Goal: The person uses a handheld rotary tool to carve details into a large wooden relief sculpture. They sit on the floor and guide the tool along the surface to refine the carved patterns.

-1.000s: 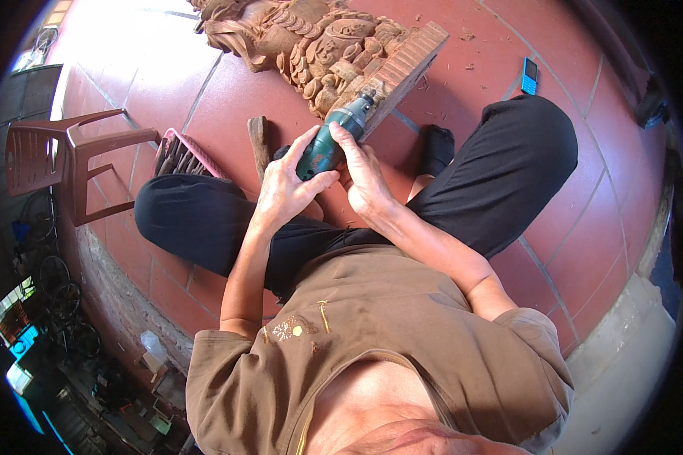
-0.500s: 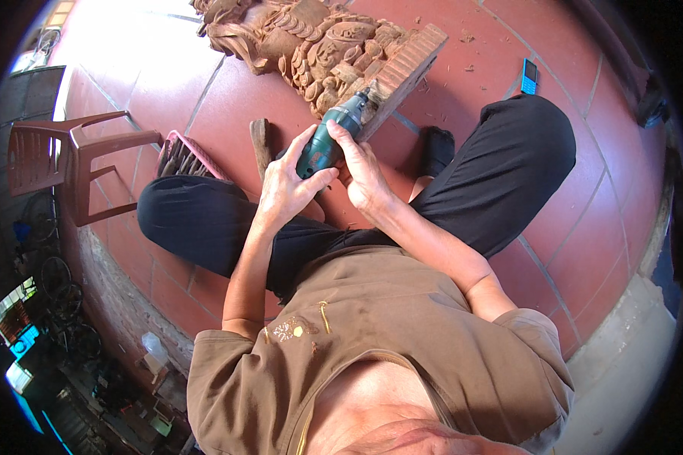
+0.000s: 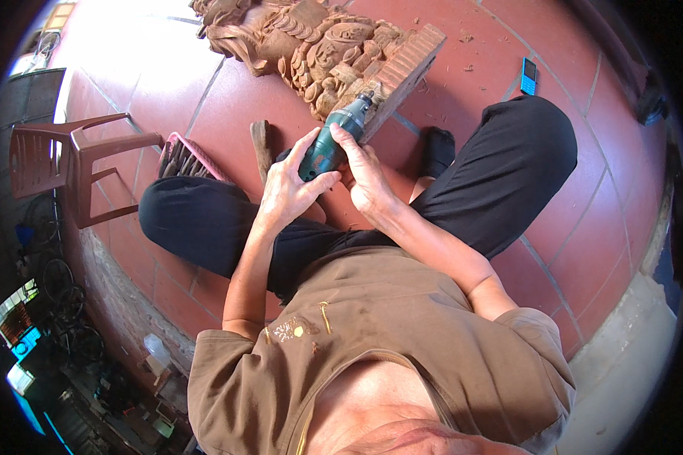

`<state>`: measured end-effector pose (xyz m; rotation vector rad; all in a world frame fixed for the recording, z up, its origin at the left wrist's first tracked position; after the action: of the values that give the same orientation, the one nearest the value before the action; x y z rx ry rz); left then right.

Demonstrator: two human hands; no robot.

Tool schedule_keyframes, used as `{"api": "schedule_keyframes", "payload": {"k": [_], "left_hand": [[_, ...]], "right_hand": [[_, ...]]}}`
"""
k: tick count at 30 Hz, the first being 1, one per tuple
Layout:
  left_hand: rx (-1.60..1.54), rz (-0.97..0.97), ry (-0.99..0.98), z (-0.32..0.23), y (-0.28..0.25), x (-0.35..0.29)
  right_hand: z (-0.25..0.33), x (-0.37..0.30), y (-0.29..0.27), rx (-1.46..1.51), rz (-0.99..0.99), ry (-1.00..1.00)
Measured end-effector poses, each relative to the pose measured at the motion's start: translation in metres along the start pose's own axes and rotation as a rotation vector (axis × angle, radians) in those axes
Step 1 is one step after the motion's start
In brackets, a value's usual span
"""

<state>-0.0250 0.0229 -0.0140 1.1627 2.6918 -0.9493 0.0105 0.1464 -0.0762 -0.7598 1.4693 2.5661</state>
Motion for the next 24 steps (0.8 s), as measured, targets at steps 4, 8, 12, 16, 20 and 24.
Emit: {"api": "schedule_keyframes", "payload": {"k": [4, 8, 12, 16, 20, 24], "left_hand": [[0.014, 0.004, 0.015, -0.002, -0.001, 0.0], [-0.042, 0.054, -0.022, -0.007, -0.001, 0.0], [-0.033, 0.069, -0.02, -0.007, 0.0, 0.001], [-0.032, 0.079, -0.015, -0.009, 0.0, 0.002], [-0.046, 0.113, -0.056, -0.01, -0.001, 0.002], [-0.056, 0.13, -0.065, -0.01, -0.002, 0.003]], "right_hand": [[0.003, -0.005, 0.004, 0.002, 0.0, -0.022], [0.005, -0.009, 0.003, 0.003, -0.032, -0.006], [0.003, -0.008, -0.002, 0.011, -0.028, -0.032], [0.003, -0.009, -0.005, -0.005, -0.042, -0.036], [0.003, -0.01, -0.004, 0.01, -0.04, -0.065], [0.0, -0.009, -0.005, 0.003, -0.049, -0.06]]}}
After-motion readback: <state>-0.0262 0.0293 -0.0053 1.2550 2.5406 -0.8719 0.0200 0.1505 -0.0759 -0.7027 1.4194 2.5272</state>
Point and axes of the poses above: each hand's wrist, its own x-axis towards the middle knuckle, its own y-axis out of the palm, z = x × y, the point moved 3 cm from there along x, towards the middle knuckle, and after that the axes turned 15 degrees about z, right-handed, at the moved point
